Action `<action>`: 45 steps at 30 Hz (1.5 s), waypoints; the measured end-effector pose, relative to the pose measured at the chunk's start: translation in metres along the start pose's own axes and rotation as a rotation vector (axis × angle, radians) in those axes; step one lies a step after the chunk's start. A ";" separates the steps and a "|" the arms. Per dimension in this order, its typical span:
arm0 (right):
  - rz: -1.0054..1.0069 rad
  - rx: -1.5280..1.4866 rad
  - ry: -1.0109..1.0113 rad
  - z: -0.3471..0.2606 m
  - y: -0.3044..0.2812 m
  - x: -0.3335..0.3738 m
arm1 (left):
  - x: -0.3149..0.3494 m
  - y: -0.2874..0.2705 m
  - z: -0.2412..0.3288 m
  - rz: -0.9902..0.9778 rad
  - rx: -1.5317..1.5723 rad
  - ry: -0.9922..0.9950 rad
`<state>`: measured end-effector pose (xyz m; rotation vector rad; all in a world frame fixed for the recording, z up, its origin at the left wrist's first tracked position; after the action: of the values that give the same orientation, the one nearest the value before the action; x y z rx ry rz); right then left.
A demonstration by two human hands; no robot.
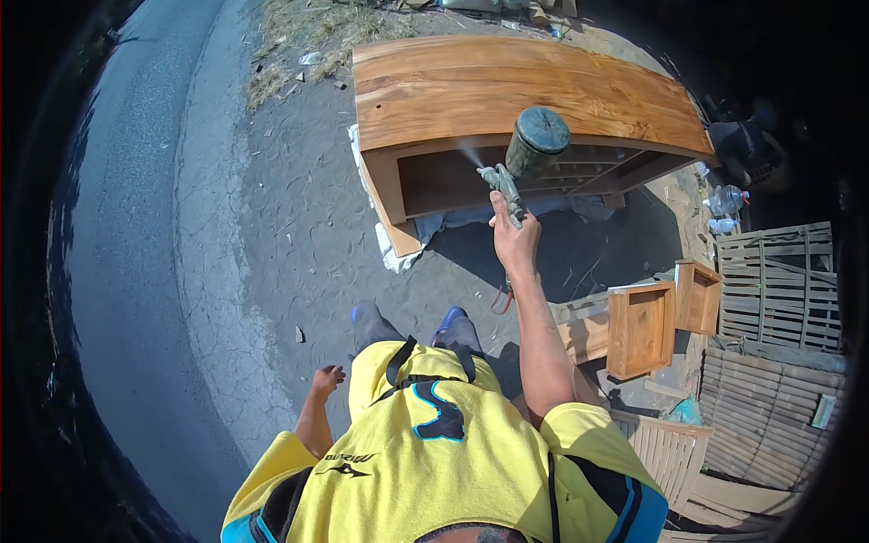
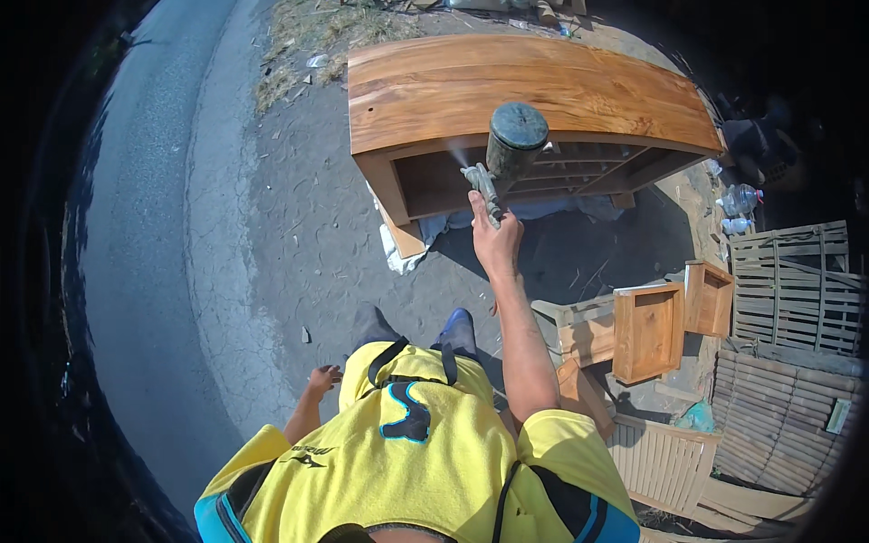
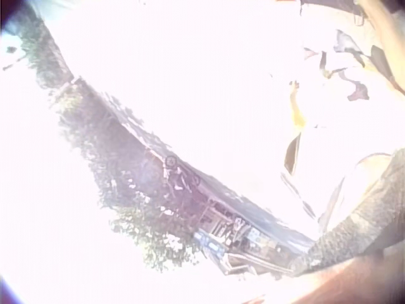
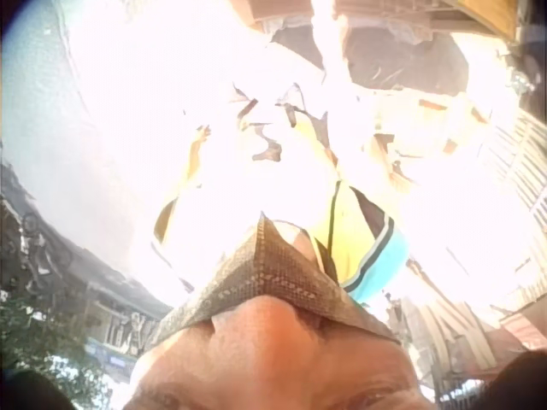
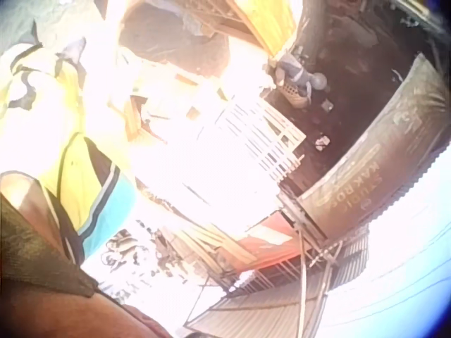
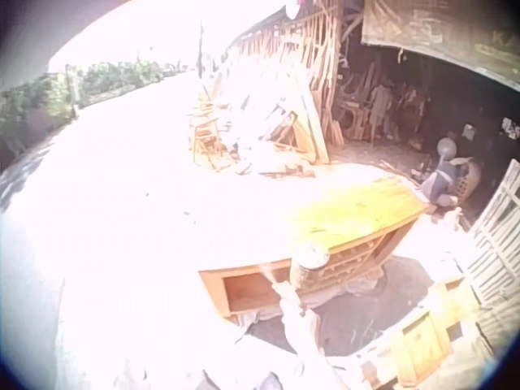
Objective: The person sprays a wooden cabinet with a spray gun, then refills the spray gun canister by pouring liquids into it and stirring with a wooden stick. Afterwards, the person sprays the cabinet again and flips a wooden board by hand.
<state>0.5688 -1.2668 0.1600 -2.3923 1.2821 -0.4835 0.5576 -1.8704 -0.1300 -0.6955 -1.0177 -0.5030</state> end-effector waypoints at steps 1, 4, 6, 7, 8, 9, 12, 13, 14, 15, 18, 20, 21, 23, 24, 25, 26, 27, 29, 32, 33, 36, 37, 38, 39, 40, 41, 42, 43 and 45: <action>-0.034 0.016 -0.015 -0.013 0.018 0.012 | -0.005 -0.009 -0.002 0.007 0.024 -0.004; -0.102 -0.049 -0.084 -0.040 0.071 0.044 | -0.023 -0.037 0.013 0.017 0.108 0.072; -0.142 -0.016 -0.135 -0.064 0.104 0.066 | -0.034 -0.065 0.013 0.006 0.091 0.079; -0.162 0.004 -0.172 -0.076 0.119 0.076 | -0.040 -0.080 0.012 0.003 0.067 0.086; -0.155 0.013 -0.172 -0.083 0.134 0.085 | -0.047 -0.096 0.009 -0.008 0.066 0.089; -0.135 0.038 -0.224 -0.092 0.147 0.095 | -0.052 -0.115 0.006 0.001 0.084 0.100; -0.084 0.140 -0.261 -0.119 0.179 0.105 | -0.074 -0.170 -0.004 0.015 0.101 0.118; -0.068 0.209 -0.240 -0.127 0.187 0.107 | -0.078 -0.187 -0.010 0.033 0.101 0.111; -0.060 0.218 -0.242 -0.136 0.194 0.107 | -0.083 -0.203 -0.015 0.033 0.091 0.108; -0.038 0.254 -0.214 -0.145 0.201 0.103 | -0.089 -0.216 -0.018 0.022 0.094 0.113; 0.012 0.309 -0.208 -0.170 0.222 0.094 | -0.104 -0.252 -0.033 0.015 0.024 0.096; 0.027 0.329 -0.199 -0.185 0.235 0.094 | -0.114 -0.267 -0.036 0.036 0.001 0.102; 0.022 0.334 -0.206 -0.188 0.244 0.094 | -0.117 -0.268 -0.039 0.035 0.011 0.101; 0.026 0.370 -0.190 -0.185 0.254 0.088 | -0.126 -0.265 -0.037 0.032 0.121 0.109; 0.041 0.372 -0.193 -0.184 0.261 0.082 | -0.128 -0.261 -0.038 0.000 0.111 0.097; 0.073 0.371 -0.240 -0.183 0.266 0.071 | -0.130 -0.252 -0.032 -0.043 0.087 0.097; 0.113 0.369 -0.285 -0.183 0.269 0.060 | -0.130 -0.247 -0.032 -0.068 0.084 0.090; 0.174 0.326 -0.366 -0.187 0.274 0.051 | -0.130 -0.242 -0.030 -0.102 0.065 0.091; 0.235 0.244 -0.445 -0.199 0.284 0.039 | -0.127 -0.235 -0.031 -0.142 0.047 0.038; 0.193 0.004 -0.384 -0.214 0.279 0.047 | -0.123 -0.231 -0.004 -0.180 0.008 0.238; 0.204 -0.065 -0.400 -0.218 0.277 0.054 | -0.131 -0.237 0.007 -0.200 -0.045 0.330; 0.189 -0.092 -0.496 -0.186 0.269 0.086 | -0.128 -0.221 0.096 -0.289 -0.111 0.552; 0.138 -0.204 -0.309 -0.176 0.268 0.105 | -0.121 -0.215 0.132 -0.277 -0.099 0.681; 0.164 -0.169 -0.326 -0.150 0.259 0.118 | -0.096 -0.197 0.193 -0.296 -0.101 0.821; 0.187 -0.141 -0.340 -0.124 0.251 0.131 | -0.061 -0.180 0.253 -0.288 -0.092 0.895; 0.235 -0.254 -0.312 -0.124 0.238 0.151 | -0.021 -0.167 0.310 -0.268 -0.075 0.958; 0.267 -0.261 -0.303 -0.123 0.221 0.164 | 0.019 -0.156 0.362 -0.258 -0.120 1.072; 0.200 -0.312 -0.220 -0.115 0.208 0.177 | 0.057 -0.141 0.405 -0.250 -0.164 1.179; 0.130 -0.368 -0.138 -0.106 0.199 0.185 | 0.090 -0.123 0.440 -0.289 -0.197 1.275; 0.124 -0.298 -0.092 -0.093 0.173 0.194 | 0.150 -0.079 0.491 -0.375 -0.295 1.468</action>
<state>0.5035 -1.5347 0.1804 -2.5152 1.5413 -0.1527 0.2805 -1.5761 0.1968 -0.2182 0.3438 -1.2410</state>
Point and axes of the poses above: each hand's wrist, its own x-axis away from the middle knuckle, its own y-axis out of the palm, z = x × y, the point moved 5 cm from there along -x, towards the middle knuckle, and after that the axes turned 1 degree about -z, right-handed, at the moved point
